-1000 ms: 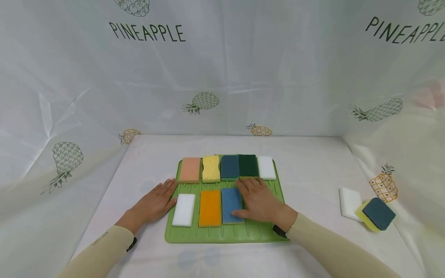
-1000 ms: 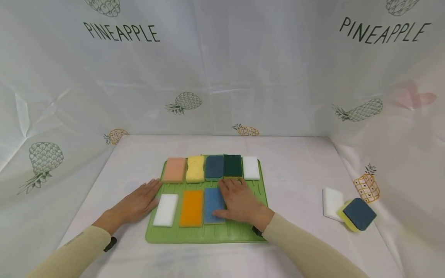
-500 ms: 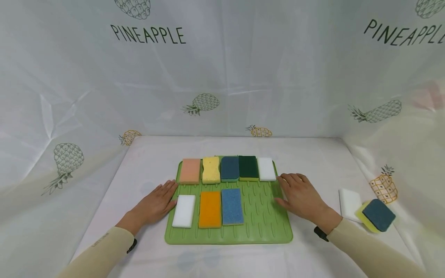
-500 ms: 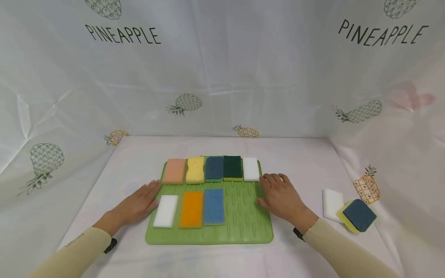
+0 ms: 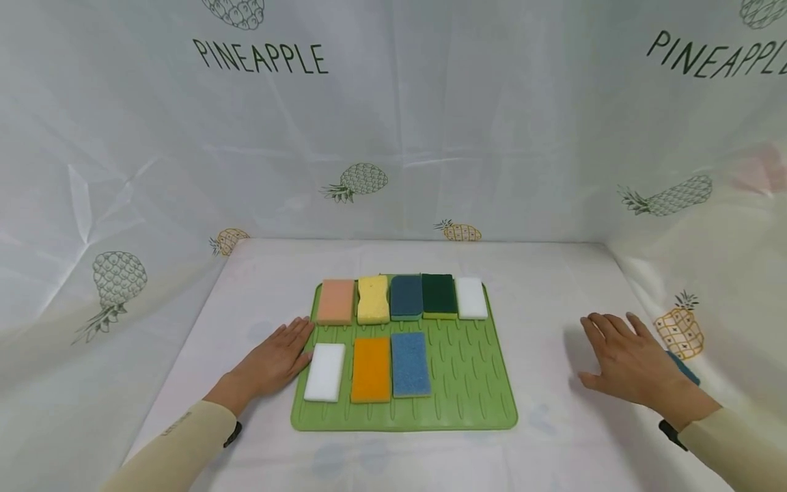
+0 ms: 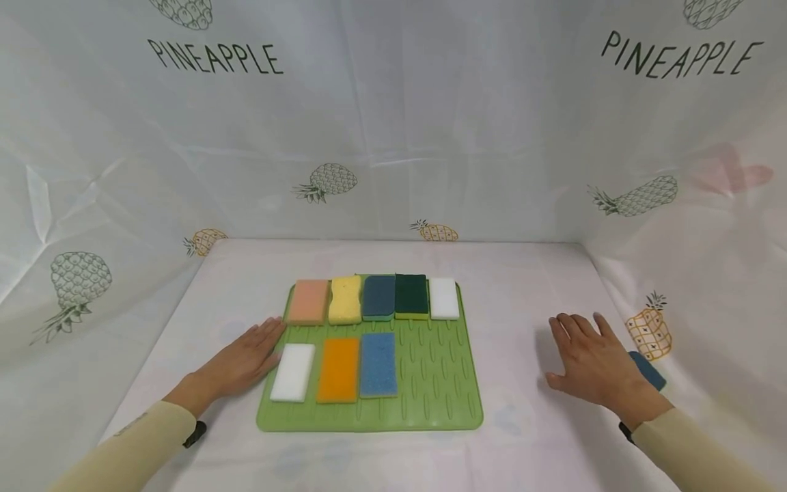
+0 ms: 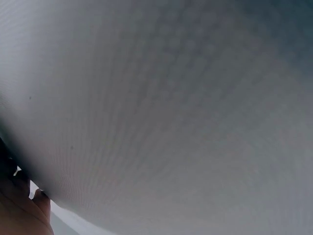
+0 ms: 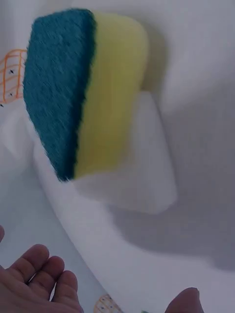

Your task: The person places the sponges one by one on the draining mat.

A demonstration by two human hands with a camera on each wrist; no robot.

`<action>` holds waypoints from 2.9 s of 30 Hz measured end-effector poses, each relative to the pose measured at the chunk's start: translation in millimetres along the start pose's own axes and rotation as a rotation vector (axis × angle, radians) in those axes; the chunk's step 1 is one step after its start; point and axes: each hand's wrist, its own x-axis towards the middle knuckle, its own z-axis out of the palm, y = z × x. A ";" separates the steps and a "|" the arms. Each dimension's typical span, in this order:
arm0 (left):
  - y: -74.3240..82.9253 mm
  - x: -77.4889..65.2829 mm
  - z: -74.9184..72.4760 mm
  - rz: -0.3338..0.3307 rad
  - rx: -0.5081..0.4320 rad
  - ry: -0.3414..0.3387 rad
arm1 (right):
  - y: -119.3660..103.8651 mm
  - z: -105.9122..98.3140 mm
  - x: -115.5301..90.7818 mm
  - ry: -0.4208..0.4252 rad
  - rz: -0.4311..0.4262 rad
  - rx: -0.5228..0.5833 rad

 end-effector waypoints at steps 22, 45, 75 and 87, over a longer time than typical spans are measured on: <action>-0.3 1.7 -13.9 0.032 0.100 -0.045 | 55.4 14.4 -47.1 -0.386 0.209 0.129; -5.4 7.1 -4.8 0.022 0.118 -0.039 | 38.4 23.5 -3.8 -0.243 0.237 0.228; -3.9 5.5 -4.2 0.001 0.096 -0.049 | -15.3 26.4 86.2 0.032 0.172 0.319; -5.0 15.2 -7.2 0.036 0.169 -0.045 | -29.2 24.4 104.5 0.100 0.025 0.229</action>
